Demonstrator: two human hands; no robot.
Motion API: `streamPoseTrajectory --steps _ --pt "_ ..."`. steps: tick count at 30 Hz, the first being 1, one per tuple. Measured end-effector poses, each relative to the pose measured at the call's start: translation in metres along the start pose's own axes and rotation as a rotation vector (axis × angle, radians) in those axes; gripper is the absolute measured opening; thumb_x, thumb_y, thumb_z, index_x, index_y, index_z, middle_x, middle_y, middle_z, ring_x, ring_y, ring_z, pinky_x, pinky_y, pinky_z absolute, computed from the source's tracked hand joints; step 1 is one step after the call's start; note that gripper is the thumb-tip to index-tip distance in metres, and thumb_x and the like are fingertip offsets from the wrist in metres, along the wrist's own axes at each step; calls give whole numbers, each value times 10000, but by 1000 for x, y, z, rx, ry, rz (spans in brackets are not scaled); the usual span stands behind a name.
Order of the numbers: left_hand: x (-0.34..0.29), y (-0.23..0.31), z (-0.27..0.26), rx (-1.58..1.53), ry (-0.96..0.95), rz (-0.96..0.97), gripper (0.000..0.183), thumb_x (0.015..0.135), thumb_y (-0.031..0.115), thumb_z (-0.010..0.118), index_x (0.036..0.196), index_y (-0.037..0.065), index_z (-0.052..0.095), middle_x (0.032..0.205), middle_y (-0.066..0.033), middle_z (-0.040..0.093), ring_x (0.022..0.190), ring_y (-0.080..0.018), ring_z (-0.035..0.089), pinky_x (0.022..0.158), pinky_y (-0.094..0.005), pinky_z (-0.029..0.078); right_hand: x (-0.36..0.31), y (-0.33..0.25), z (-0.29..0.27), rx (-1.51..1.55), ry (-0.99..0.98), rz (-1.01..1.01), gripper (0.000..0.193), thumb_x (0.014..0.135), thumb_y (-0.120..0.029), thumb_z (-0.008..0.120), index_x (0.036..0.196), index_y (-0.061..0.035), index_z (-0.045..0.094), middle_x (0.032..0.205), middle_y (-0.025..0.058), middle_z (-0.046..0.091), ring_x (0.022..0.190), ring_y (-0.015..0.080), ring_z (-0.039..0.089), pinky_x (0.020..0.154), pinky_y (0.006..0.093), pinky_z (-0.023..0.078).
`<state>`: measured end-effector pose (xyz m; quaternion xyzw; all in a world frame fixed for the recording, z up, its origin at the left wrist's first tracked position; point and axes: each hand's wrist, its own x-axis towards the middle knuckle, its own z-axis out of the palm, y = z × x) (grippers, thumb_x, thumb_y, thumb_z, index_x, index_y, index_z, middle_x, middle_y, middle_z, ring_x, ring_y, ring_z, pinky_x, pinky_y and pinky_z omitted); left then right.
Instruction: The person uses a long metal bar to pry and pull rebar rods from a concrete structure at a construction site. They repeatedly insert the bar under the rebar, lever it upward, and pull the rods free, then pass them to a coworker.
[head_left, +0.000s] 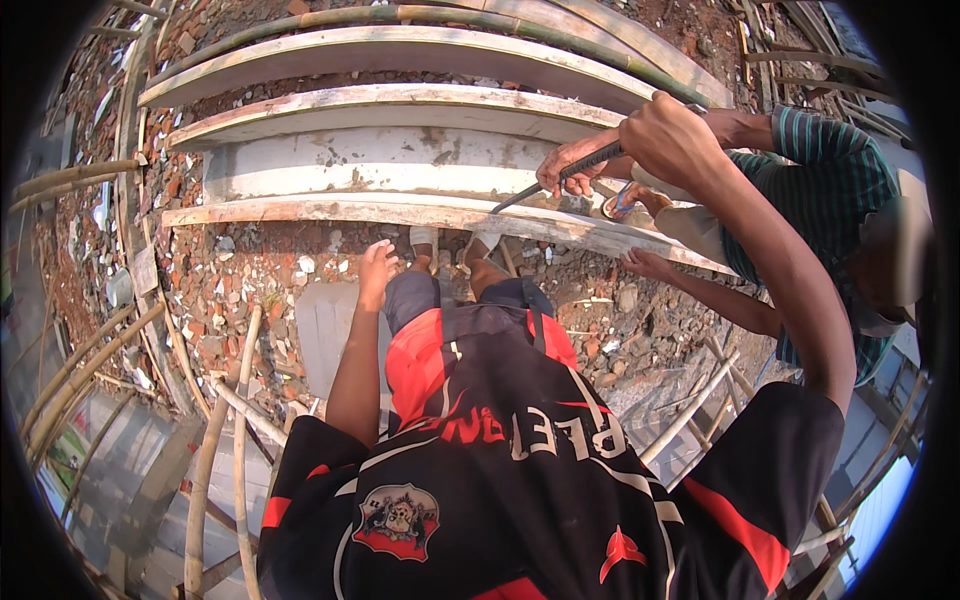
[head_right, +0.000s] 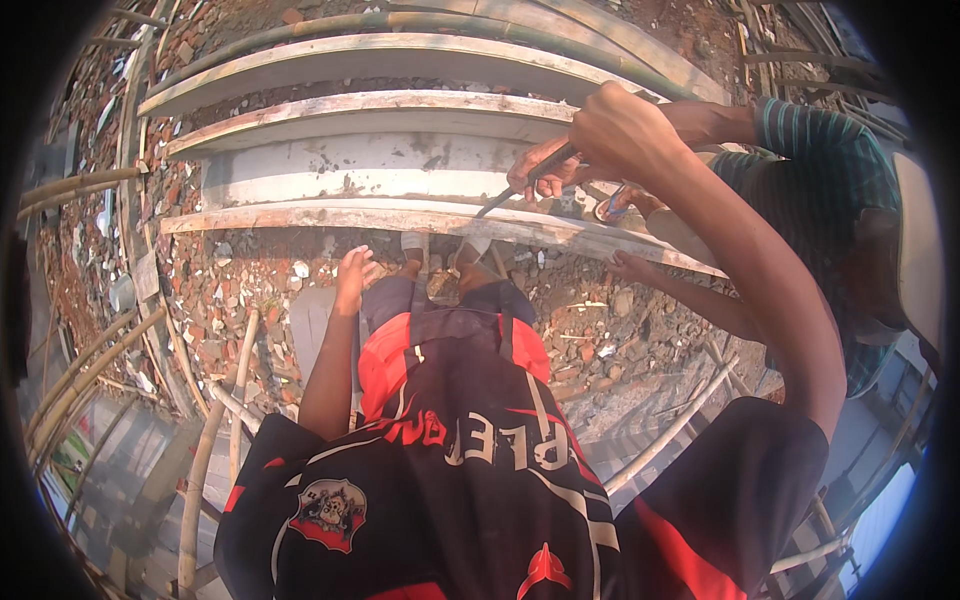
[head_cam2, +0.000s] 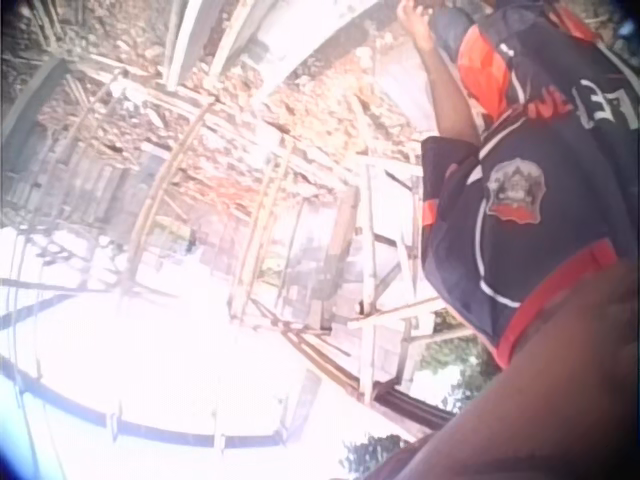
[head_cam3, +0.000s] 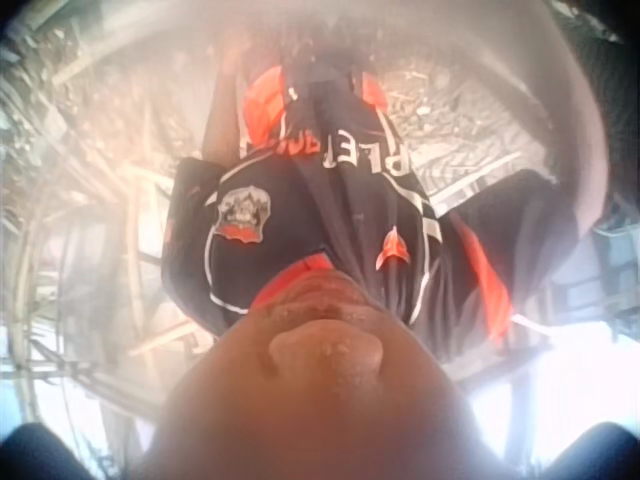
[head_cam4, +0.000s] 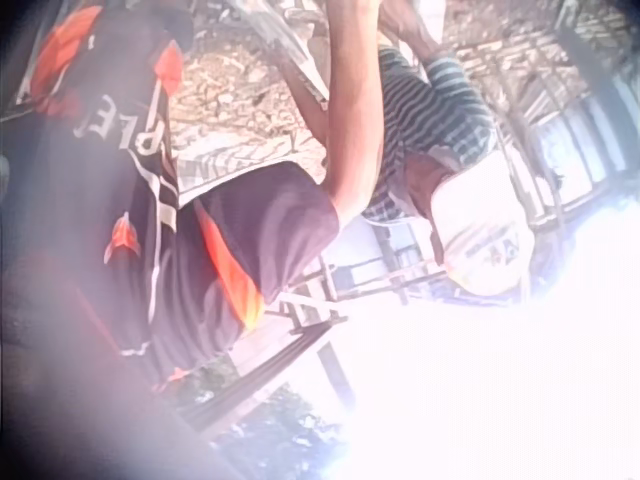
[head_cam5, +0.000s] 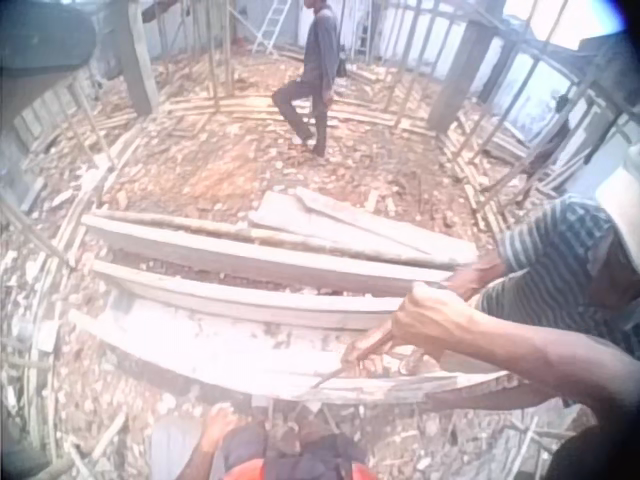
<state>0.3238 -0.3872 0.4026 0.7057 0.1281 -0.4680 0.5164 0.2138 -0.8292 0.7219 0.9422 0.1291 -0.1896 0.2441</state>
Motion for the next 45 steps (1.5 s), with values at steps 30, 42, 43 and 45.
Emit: streamPoseTrajectory --steps 30,42,43,45 --pt "64 -25 -62 237 -93 -235 462 950 413 469 1306 120 484 1266 -63 568 1047 -203 573 840 -378 439 -136 -455 68 1615 -216 1349 329 842 -259 642 1063 -16 640 1040 180 659 914 291 657 775 367 514" --pt "84 -14 -85 259 -109 -272 445 964 435 445 1286 132 502 1248 -34 576 1014 -173 564 823 -354 442 -136 -465 68 1683 -233 1565 322 886 -242 610 1075 18 626 967 131 684 912 227 664 826 329 493" --pt "86 -14 -86 251 -105 -264 443 959 428 455 1285 131 505 1251 -42 577 1022 -183 567 828 -363 444 -134 -461 67 1689 -237 1574 324 888 -240 608 1078 21 624 964 131 684 917 225 663 829 327 491" --pt "90 -14 -85 234 -93 -249 440 950 415 475 1283 129 511 1256 -57 578 1038 -202 572 836 -380 448 -129 -453 65 1696 -228 1562 329 890 -248 607 1085 17 622 965 127 685 927 220 660 830 328 490"
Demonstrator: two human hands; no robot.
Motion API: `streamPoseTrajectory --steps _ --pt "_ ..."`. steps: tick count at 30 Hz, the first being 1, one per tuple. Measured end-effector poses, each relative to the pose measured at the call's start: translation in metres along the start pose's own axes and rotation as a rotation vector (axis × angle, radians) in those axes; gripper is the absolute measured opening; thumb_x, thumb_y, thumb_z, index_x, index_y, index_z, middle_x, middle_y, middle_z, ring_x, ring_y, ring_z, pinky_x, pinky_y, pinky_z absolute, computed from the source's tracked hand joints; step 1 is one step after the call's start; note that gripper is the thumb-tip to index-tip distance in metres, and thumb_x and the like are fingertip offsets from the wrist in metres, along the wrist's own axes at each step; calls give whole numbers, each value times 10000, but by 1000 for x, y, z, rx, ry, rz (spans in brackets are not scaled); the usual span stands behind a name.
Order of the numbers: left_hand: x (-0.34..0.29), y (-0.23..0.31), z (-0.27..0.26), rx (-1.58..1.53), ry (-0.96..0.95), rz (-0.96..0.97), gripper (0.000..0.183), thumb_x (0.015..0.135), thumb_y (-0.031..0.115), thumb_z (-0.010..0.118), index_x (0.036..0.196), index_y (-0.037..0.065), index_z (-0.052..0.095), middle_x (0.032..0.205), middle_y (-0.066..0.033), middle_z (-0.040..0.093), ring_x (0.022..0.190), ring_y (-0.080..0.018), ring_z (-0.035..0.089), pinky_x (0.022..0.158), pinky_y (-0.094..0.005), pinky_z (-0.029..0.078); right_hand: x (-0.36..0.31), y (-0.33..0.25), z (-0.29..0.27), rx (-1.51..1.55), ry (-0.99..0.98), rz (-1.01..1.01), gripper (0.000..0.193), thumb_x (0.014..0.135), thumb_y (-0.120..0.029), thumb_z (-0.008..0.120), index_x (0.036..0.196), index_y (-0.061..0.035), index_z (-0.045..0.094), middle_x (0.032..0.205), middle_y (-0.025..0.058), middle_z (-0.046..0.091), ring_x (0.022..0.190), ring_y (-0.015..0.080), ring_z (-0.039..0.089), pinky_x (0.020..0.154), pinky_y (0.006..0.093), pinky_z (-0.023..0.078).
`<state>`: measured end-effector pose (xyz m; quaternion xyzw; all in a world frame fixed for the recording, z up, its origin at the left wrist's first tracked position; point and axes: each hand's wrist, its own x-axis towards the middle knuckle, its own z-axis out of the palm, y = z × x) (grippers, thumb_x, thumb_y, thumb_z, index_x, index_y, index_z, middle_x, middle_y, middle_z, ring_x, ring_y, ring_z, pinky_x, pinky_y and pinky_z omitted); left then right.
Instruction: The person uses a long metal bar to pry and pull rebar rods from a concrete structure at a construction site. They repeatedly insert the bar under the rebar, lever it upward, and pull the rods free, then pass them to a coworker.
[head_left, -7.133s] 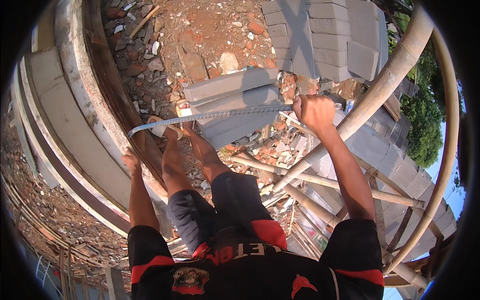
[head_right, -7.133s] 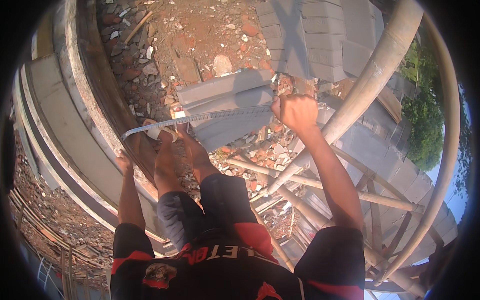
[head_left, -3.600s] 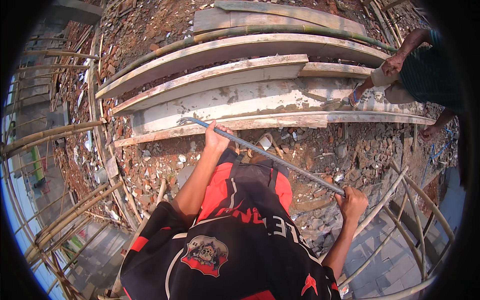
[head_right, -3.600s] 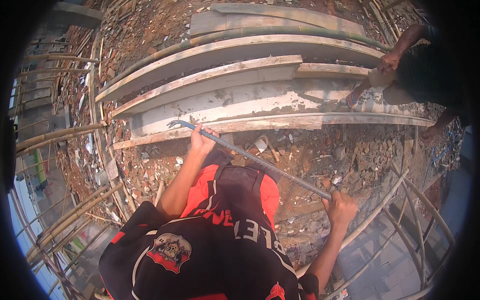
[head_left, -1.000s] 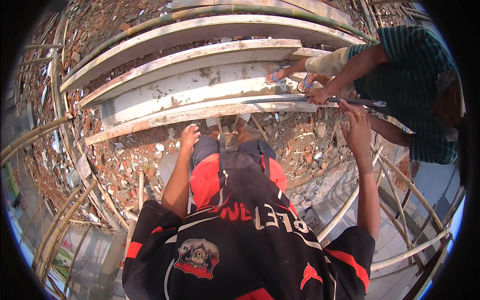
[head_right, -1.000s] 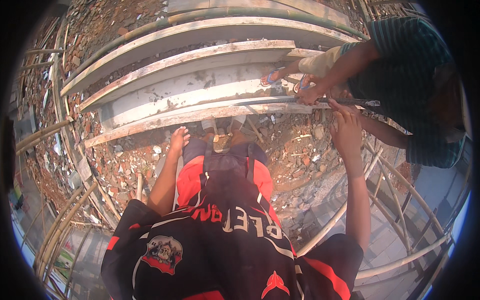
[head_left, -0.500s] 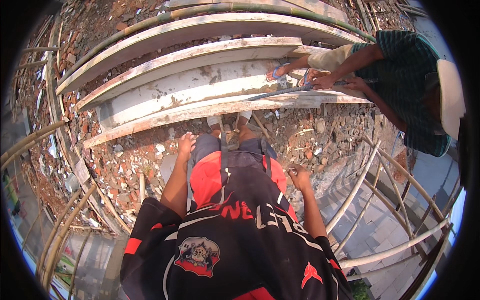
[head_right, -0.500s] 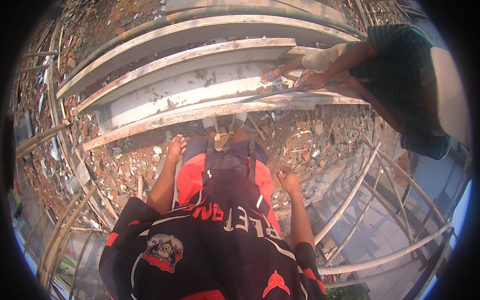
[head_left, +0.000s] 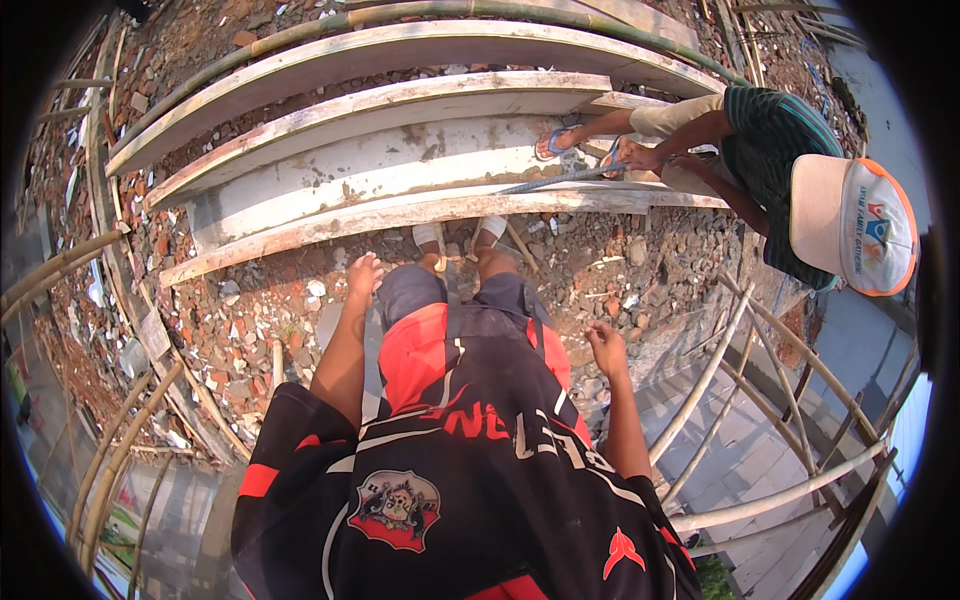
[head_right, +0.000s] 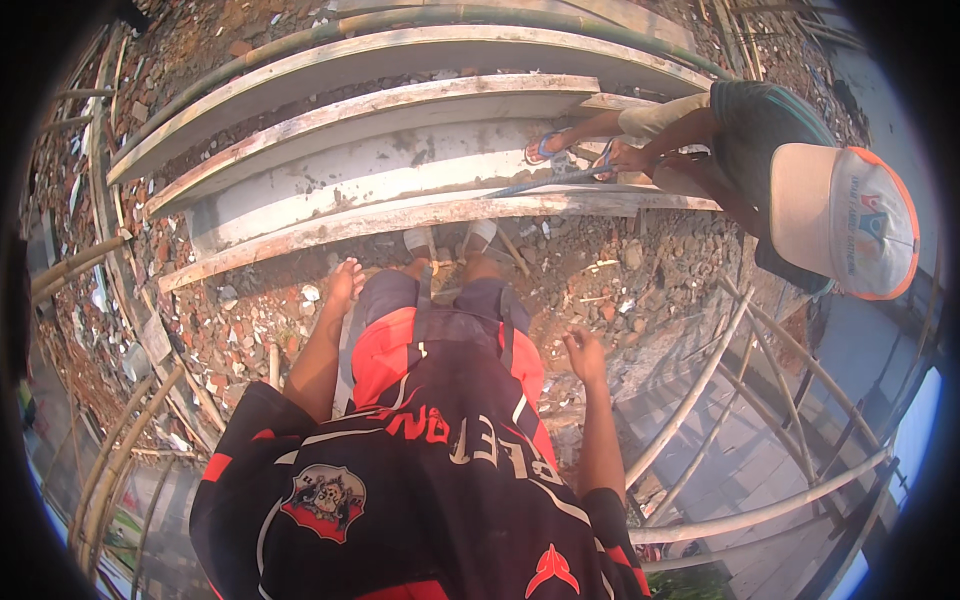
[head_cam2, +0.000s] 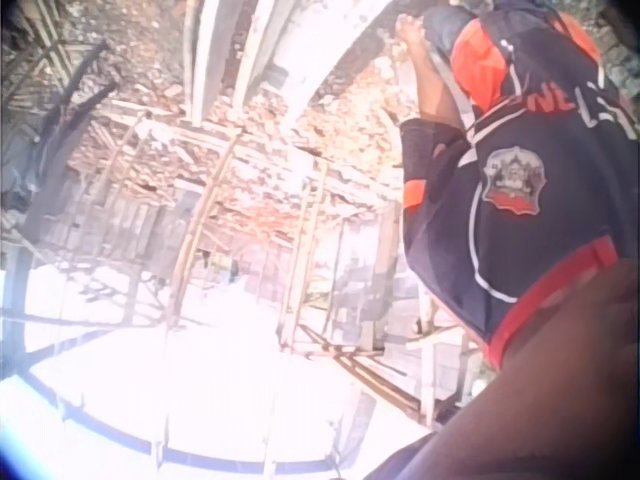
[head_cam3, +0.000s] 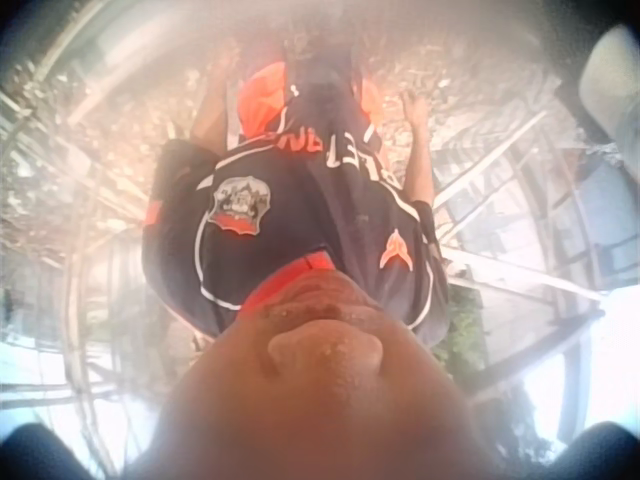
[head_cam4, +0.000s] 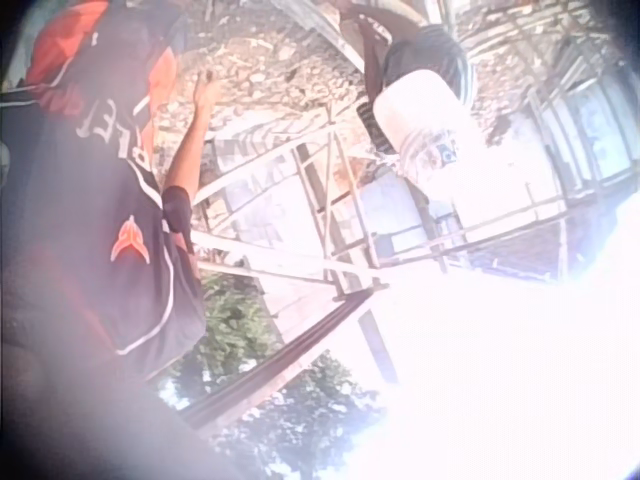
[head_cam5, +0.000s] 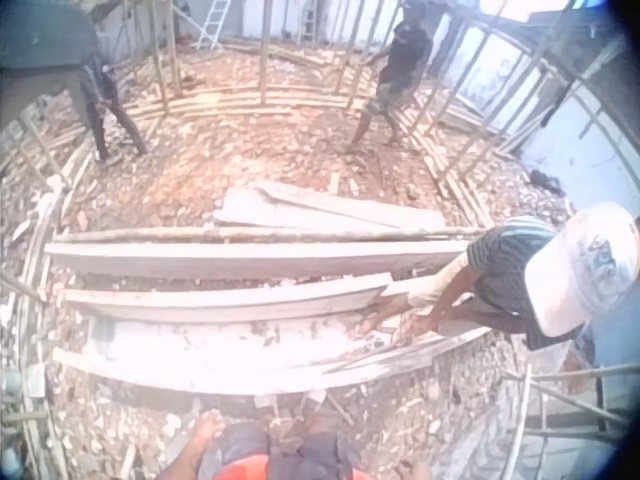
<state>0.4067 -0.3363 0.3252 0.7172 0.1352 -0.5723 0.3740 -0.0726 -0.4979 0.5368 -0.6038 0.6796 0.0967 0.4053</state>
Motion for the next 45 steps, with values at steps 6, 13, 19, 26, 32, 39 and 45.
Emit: streamPoseTrajectory --steps 6,13,19,26,32,39,45 --pt "-15 -11 6 -46 15 -1 457 951 413 465 1296 115 494 1272 -82 566 1056 -211 567 836 -382 438 19 -11 8 -40 -88 -80 342 893 -267 606 1091 12 620 964 133 686 934 217 661 827 330 490" --pt "-54 -34 23 -69 95 -54 466 955 428 452 1302 119 490 1279 -70 562 1015 -204 580 801 -361 439 74 31 13 -49 -187 -156 347 889 -298 592 1078 -10 629 951 135 686 905 220 662 811 317 490" --pt "-87 -55 45 -147 185 -29 447 949 417 453 1281 124 509 1260 -52 577 982 -175 588 728 -305 443 128 39 -26 82 -171 -214 317 908 -270 563 1084 -17 636 915 103 686 848 182 647 785 299 481" --pt "-113 -89 84 -178 287 89 412 928 383 518 1135 37 606 1135 -82 626 913 -148 556 723 -301 433 166 37 -62 -42 -172 -281 291 872 -262 603 1058 -42 642 981 143 685 887 266 662 799 346 497" --pt "-124 -114 126 -215 277 146 355 914 322 565 960 -21 639 824 -44 590 767 -134 510 711 -270 418 179 4 -58 38 -299 -425 290 903 -244 586 1068 -11 635 918 97 684 866 157 641 780 285 484" --pt "-120 -154 145 -283 364 171 412 912 340 561 1051 -45 613 868 -52 617 703 -119 485 666 -261 402 221 19 -40 41 -353 -413 300 907 -251 574 1067 -8 646 923 75 686 856 146 637 780 273 481" --pt "-98 -181 160 -248 483 118 452 900 382 564 1172 25 610 865 -45 640 558 -89 413 508 -251 358 214 42 -58 4 -383 -330 317 897 -268 571 1057 -7 653 983 121 673 854 161 653 782 293 488"
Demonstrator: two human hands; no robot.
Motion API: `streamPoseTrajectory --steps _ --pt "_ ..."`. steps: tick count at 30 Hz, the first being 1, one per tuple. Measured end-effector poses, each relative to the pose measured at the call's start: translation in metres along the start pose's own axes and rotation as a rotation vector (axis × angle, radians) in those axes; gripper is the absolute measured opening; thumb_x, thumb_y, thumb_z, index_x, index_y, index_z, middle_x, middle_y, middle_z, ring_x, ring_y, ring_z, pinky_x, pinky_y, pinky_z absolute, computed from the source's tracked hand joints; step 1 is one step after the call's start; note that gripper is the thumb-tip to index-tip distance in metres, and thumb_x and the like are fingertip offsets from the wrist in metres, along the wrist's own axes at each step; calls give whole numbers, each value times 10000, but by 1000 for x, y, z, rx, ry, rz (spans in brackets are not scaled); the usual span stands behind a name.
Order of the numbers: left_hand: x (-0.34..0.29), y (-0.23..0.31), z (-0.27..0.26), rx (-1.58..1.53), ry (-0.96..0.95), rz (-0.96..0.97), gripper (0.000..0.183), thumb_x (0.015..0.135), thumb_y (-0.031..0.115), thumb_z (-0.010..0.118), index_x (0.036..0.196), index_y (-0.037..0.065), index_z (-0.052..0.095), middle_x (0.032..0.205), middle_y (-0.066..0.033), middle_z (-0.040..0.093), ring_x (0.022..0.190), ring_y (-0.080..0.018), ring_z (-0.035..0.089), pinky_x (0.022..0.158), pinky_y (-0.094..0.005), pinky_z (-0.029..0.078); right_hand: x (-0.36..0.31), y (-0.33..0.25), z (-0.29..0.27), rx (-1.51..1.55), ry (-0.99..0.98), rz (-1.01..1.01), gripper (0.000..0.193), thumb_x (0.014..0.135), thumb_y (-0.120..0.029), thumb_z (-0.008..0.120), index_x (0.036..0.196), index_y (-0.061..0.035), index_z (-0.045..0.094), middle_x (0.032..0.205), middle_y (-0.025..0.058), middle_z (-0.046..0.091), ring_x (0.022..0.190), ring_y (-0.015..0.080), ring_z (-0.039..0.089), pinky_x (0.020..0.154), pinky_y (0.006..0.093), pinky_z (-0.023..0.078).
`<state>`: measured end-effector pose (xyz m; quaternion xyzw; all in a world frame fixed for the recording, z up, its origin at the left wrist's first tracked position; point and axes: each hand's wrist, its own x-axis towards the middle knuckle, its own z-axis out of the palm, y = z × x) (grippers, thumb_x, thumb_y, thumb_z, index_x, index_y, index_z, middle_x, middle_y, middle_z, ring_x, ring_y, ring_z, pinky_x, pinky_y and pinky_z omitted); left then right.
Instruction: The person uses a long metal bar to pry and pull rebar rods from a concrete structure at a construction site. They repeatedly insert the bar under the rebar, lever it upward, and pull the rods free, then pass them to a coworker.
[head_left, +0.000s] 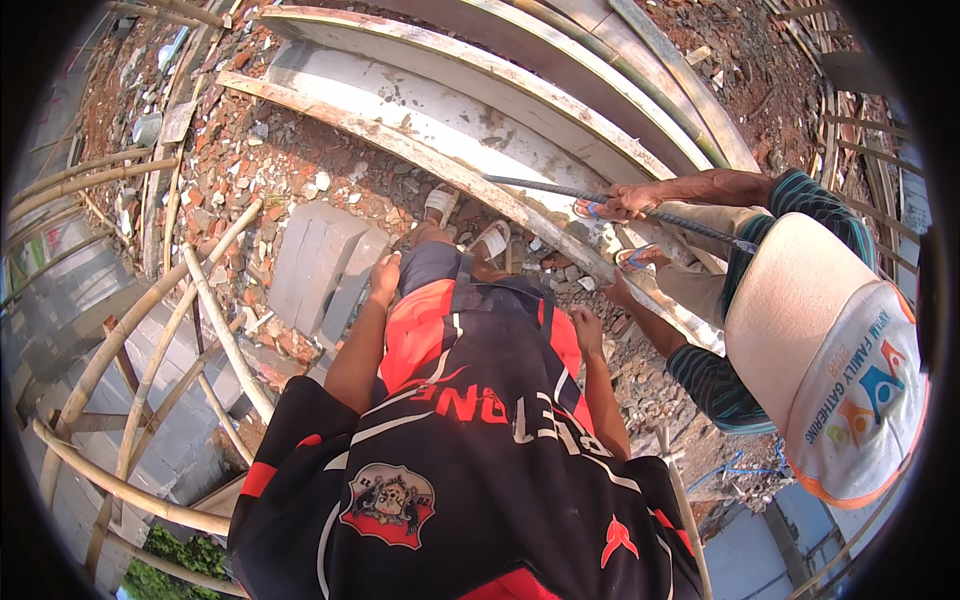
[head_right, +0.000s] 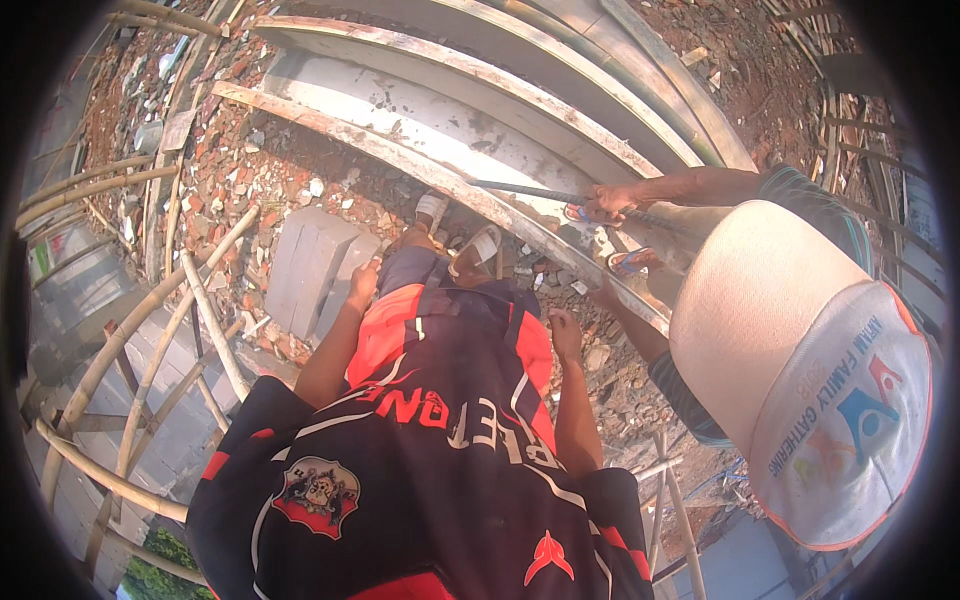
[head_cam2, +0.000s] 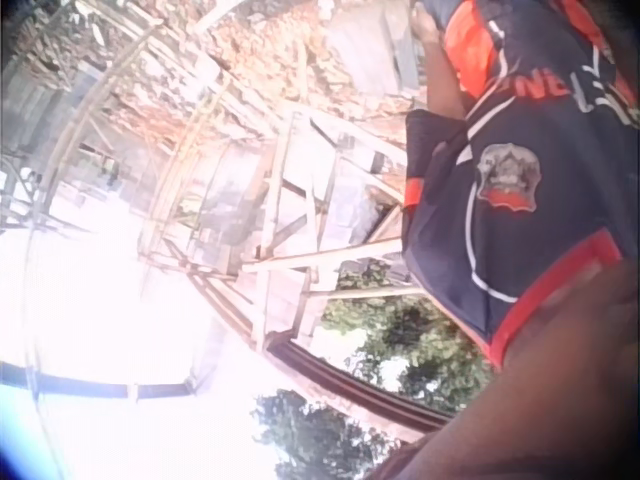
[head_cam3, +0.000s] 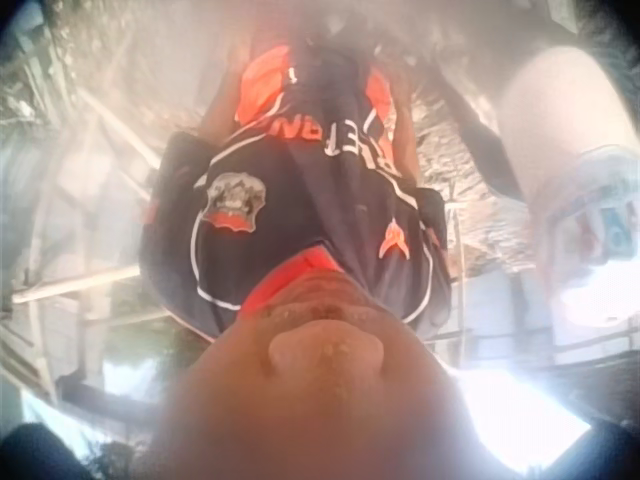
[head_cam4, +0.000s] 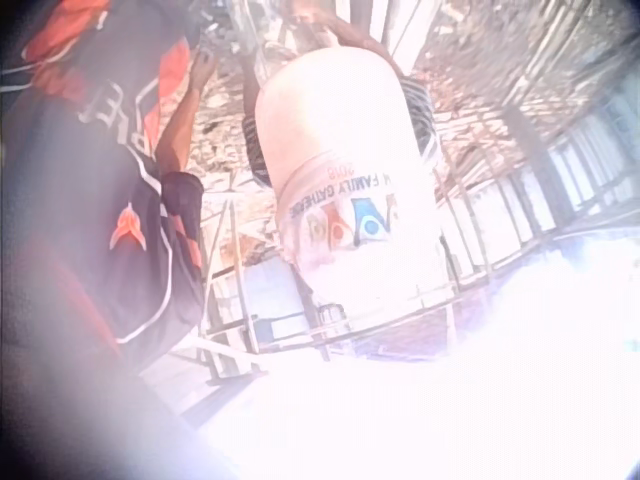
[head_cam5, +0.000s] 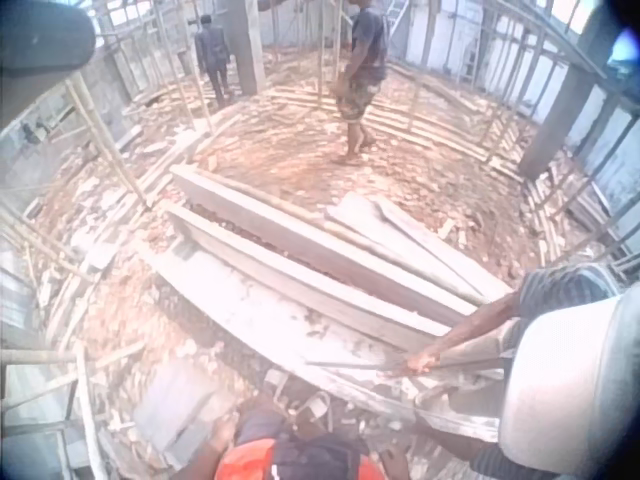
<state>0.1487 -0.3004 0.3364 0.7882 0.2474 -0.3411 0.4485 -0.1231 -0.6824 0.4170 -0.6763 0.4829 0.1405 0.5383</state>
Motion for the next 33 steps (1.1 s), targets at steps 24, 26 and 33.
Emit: streamPoseTrajectory --steps 24,26,33 --pt "-16 -14 -27 61 -85 -137 547 884 464 507 1292 100 522 1284 -61 556 1056 -224 508 877 -427 400 27 13 34 -144 -19 -60 327 895 -294 555 1061 -35 666 857 62 685 805 155 647 711 283 476" --pt "-20 -9 -26 57 -93 -147 563 880 472 505 1298 95 515 1289 -66 553 1072 -226 508 881 -432 401 33 23 34 -103 38 -134 308 903 -277 554 1065 -40 666 846 50 680 785 138 644 665 274 477" --pt "-19 -8 -24 53 -94 -112 553 890 463 521 1285 76 523 1265 -84 570 1068 -219 516 848 -412 418 38 47 28 38 -42 -49 264 911 -234 555 1087 -62 650 876 31 662 706 103 619 535 231 447"
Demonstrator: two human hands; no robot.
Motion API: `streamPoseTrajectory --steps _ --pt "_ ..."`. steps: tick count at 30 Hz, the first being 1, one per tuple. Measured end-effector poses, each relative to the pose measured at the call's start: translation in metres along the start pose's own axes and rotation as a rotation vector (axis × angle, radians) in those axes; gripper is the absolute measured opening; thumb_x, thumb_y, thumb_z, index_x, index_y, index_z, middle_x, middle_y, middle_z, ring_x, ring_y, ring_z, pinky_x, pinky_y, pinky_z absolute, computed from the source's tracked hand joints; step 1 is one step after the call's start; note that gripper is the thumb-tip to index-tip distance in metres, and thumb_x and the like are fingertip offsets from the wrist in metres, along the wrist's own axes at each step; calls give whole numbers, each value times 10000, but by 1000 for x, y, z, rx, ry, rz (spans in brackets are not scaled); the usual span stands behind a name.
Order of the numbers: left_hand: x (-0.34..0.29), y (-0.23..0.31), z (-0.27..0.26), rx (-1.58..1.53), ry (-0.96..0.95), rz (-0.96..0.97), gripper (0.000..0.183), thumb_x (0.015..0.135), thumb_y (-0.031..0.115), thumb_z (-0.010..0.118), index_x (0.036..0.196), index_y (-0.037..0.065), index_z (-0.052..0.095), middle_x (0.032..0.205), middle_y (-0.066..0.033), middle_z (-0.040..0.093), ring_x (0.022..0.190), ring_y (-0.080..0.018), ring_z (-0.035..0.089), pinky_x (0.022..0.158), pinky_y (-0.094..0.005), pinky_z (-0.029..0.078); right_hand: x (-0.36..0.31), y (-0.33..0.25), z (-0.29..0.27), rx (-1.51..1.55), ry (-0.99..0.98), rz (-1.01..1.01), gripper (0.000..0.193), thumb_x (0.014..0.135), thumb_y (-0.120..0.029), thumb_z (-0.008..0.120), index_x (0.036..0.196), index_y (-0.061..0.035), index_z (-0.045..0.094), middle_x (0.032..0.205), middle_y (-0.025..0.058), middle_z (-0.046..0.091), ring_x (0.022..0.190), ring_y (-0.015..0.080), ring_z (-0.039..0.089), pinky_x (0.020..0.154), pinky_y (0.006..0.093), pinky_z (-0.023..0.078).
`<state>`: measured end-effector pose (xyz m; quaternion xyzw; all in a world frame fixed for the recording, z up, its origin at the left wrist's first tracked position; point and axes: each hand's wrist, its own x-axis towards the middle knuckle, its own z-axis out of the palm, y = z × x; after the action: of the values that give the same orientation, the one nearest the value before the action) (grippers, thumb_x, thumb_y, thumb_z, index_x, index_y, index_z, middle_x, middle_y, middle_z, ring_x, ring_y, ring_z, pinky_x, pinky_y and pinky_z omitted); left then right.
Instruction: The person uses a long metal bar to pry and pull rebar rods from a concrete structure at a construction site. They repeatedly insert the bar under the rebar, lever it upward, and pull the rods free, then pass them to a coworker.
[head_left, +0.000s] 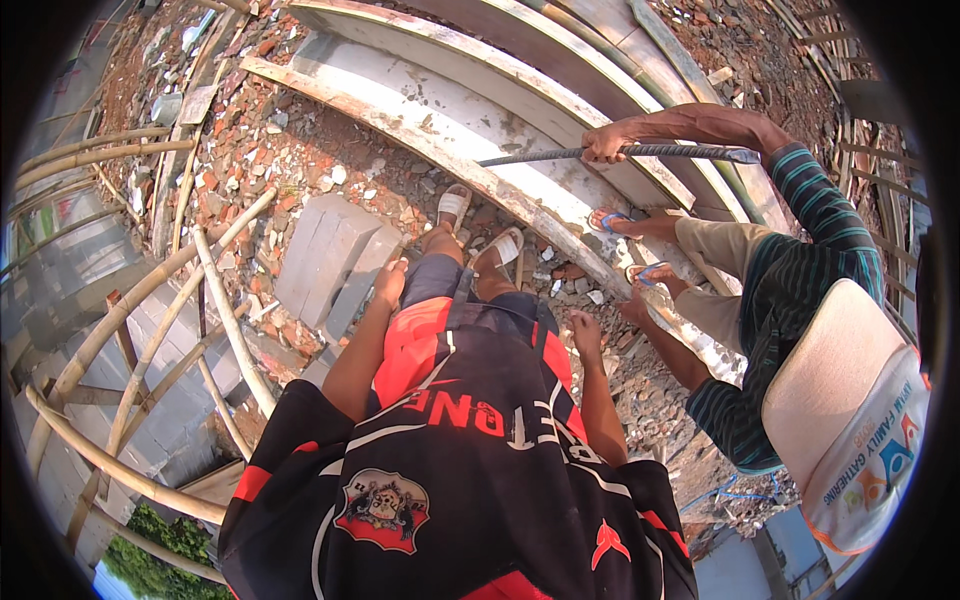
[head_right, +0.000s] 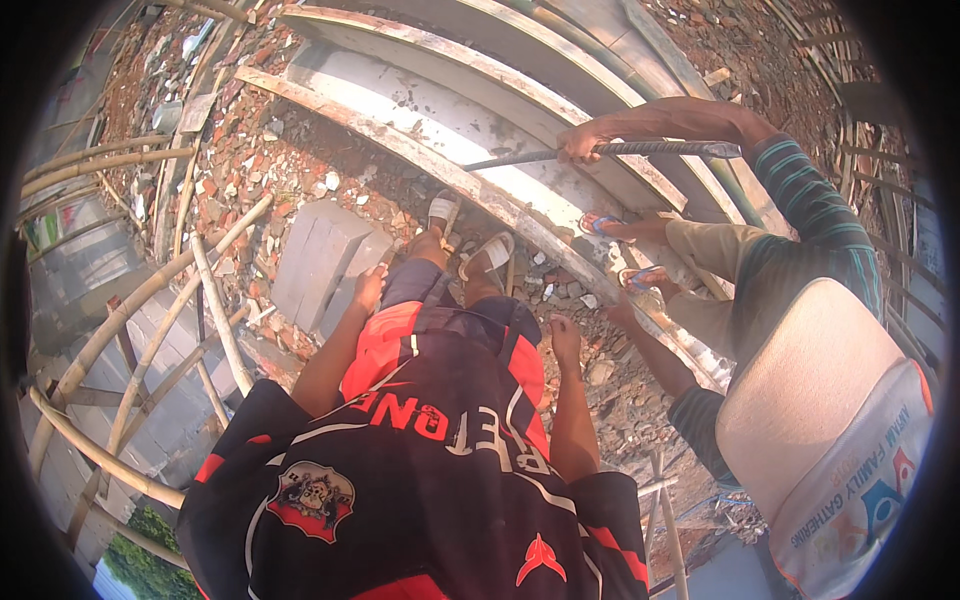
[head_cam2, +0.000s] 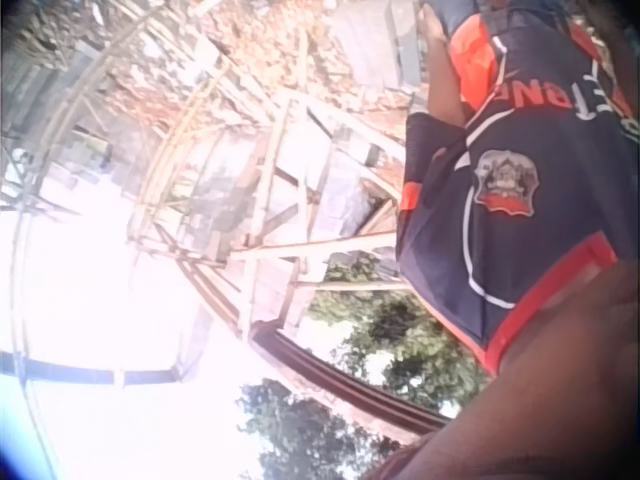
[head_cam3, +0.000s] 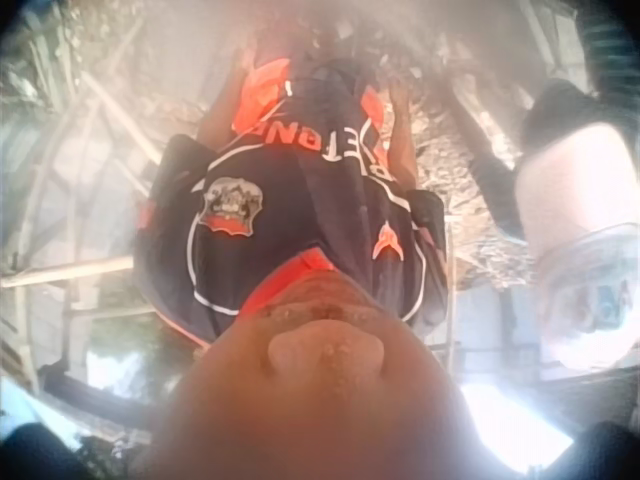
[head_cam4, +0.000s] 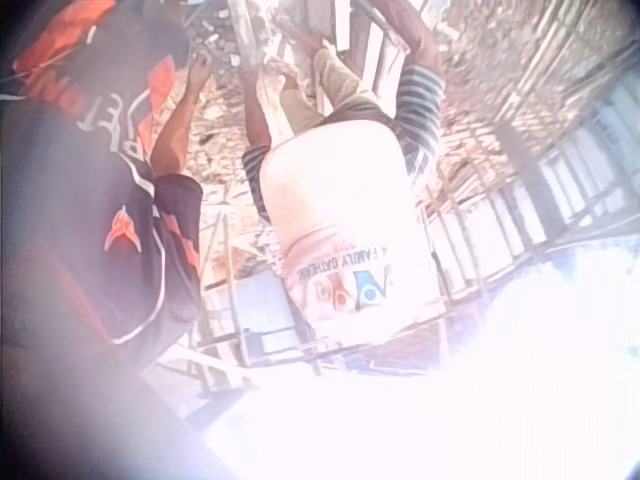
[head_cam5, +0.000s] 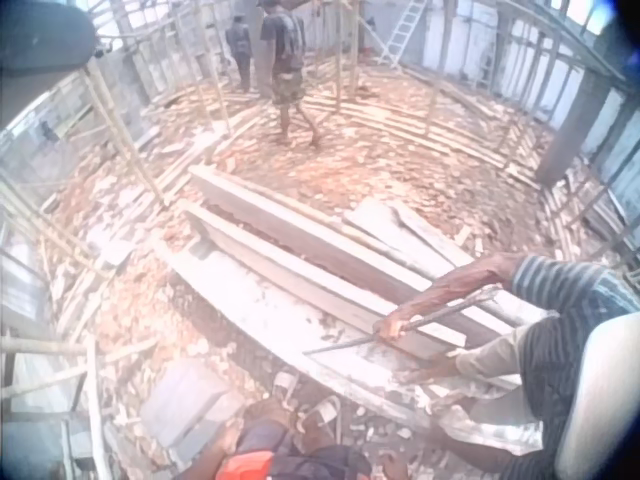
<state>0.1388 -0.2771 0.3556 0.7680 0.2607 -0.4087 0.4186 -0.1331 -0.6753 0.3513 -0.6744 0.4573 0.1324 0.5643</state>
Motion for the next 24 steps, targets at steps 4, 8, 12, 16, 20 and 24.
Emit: streamPoseTrajectory --steps 4,8,12,16,20,24 --pt "2 3 3 -81 57 77 472 892 419 552 1166 37 587 1116 -87 619 981 -196 553 816 -344 434 -7 -1 -2 40 -18 102 285 911 -251 544 1091 -54 644 903 28 660 694 104 603 541 240 450" --pt "6 -4 0 -137 184 110 384 891 343 580 983 -21 660 899 -92 666 860 -174 591 801 -305 439 -9 -23 -2 10 -22 203 315 915 -278 524 1093 -46 640 921 22 658 722 109 595 563 252 457" --pt "20 -17 -24 -97 135 67 470 873 359 560 1195 19 598 1121 -137 642 959 -217 584 803 -329 451 -3 -48 4 -15 -14 158 324 919 -285 519 1108 -50 636 934 24 655 739 111 595 593 255 464" --pt "29 -8 -36 -155 175 80 429 882 347 562 1122 -5 617 1047 -131 650 921 -195 587 803 -316 445 8 -68 14 -27 9 148 327 920 -281 523 1123 -50 632 942 31 657 750 109 591 602 257 462" --pt "39 20 -52 -174 192 61 385 902 326 570 1002 -36 656 924 -109 671 873 -181 599 804 -321 443 11 -102 33 -67 11 181 338 919 -282 529 1131 -42 635 956 47 663 762 110 590 609 259 457" --pt "72 35 -76 -159 143 62 382 919 304 553 1057 -41 640 986 -112 672 914 -184 604 842 -310 445 11 -132 66 -12 43 87 328 921 -274 528 1113 -35 646 970 68 671 803 120 610 624 255 456"
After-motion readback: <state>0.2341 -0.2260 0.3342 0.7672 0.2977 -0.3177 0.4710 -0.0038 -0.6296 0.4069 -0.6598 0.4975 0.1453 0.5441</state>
